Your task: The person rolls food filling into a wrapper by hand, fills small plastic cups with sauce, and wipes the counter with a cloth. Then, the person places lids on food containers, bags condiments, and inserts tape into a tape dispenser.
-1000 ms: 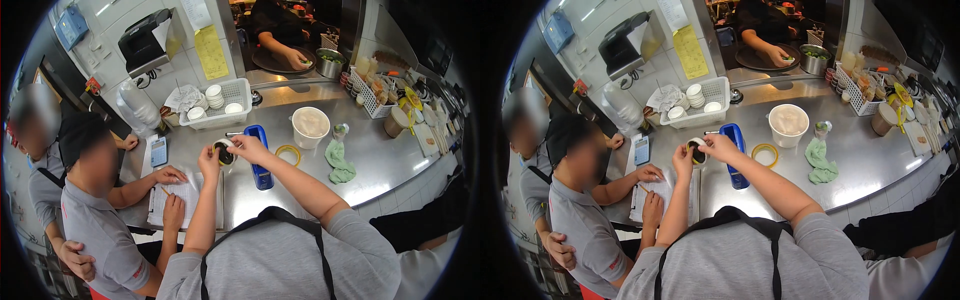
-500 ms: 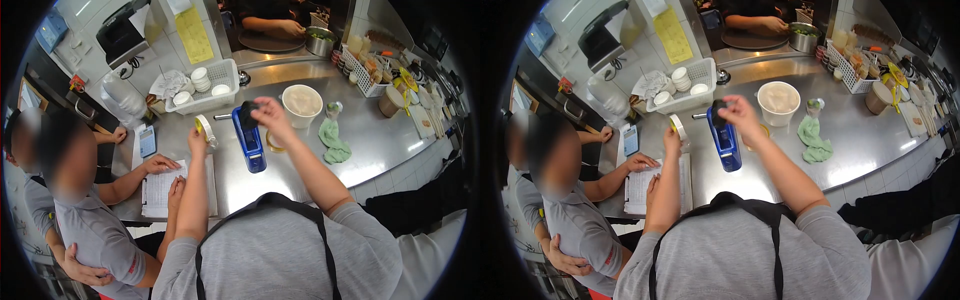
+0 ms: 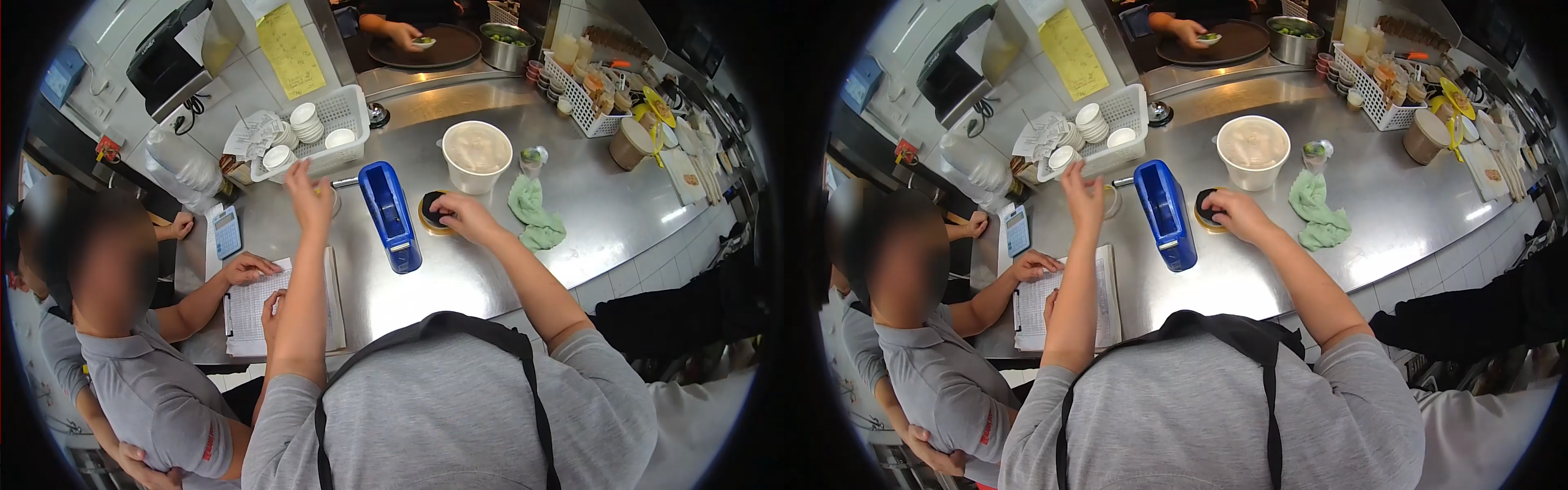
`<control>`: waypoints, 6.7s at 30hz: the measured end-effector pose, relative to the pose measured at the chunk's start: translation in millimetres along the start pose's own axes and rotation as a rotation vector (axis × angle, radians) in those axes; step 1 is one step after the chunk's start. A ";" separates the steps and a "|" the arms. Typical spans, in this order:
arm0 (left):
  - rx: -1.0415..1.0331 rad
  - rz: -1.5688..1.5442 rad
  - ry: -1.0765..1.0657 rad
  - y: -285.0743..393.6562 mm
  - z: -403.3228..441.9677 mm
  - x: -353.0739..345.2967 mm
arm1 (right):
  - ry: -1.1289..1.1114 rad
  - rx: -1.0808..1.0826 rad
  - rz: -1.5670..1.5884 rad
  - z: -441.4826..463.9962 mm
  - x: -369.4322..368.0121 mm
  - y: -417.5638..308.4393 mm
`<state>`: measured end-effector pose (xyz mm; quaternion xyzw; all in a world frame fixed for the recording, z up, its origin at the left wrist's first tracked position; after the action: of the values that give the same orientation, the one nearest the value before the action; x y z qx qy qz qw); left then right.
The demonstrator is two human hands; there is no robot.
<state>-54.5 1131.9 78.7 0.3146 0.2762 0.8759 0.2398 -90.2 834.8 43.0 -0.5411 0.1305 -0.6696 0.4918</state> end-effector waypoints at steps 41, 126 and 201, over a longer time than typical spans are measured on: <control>0.657 -0.908 -0.682 111.1 -49.7 15.8 | 0.327 -0.334 0.983 1.7 31.3 -80.1; -0.083 -0.298 -0.399 21.8 -130.8 0.0 | 0.123 0.254 -0.025 76.0 -30.7 -56.7; 0.595 -0.871 -0.681 38.7 -165.0 15.0 | -0.135 -0.513 0.480 21.9 -40.0 -19.5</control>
<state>-187.1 1057.5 2.4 0.4881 0.5191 0.4339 0.5514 -84.4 884.0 41.3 -0.6438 0.3851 -0.4431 0.4908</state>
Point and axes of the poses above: each hand's wrist, its own z-axis towards the middle knuckle, its own x-axis out of the back of the hand, y = z × x, the point moved 1 cm from there along z, towards the middle knuckle, and after that the axes turned 9 degrees about y, right-handed, at the moved point
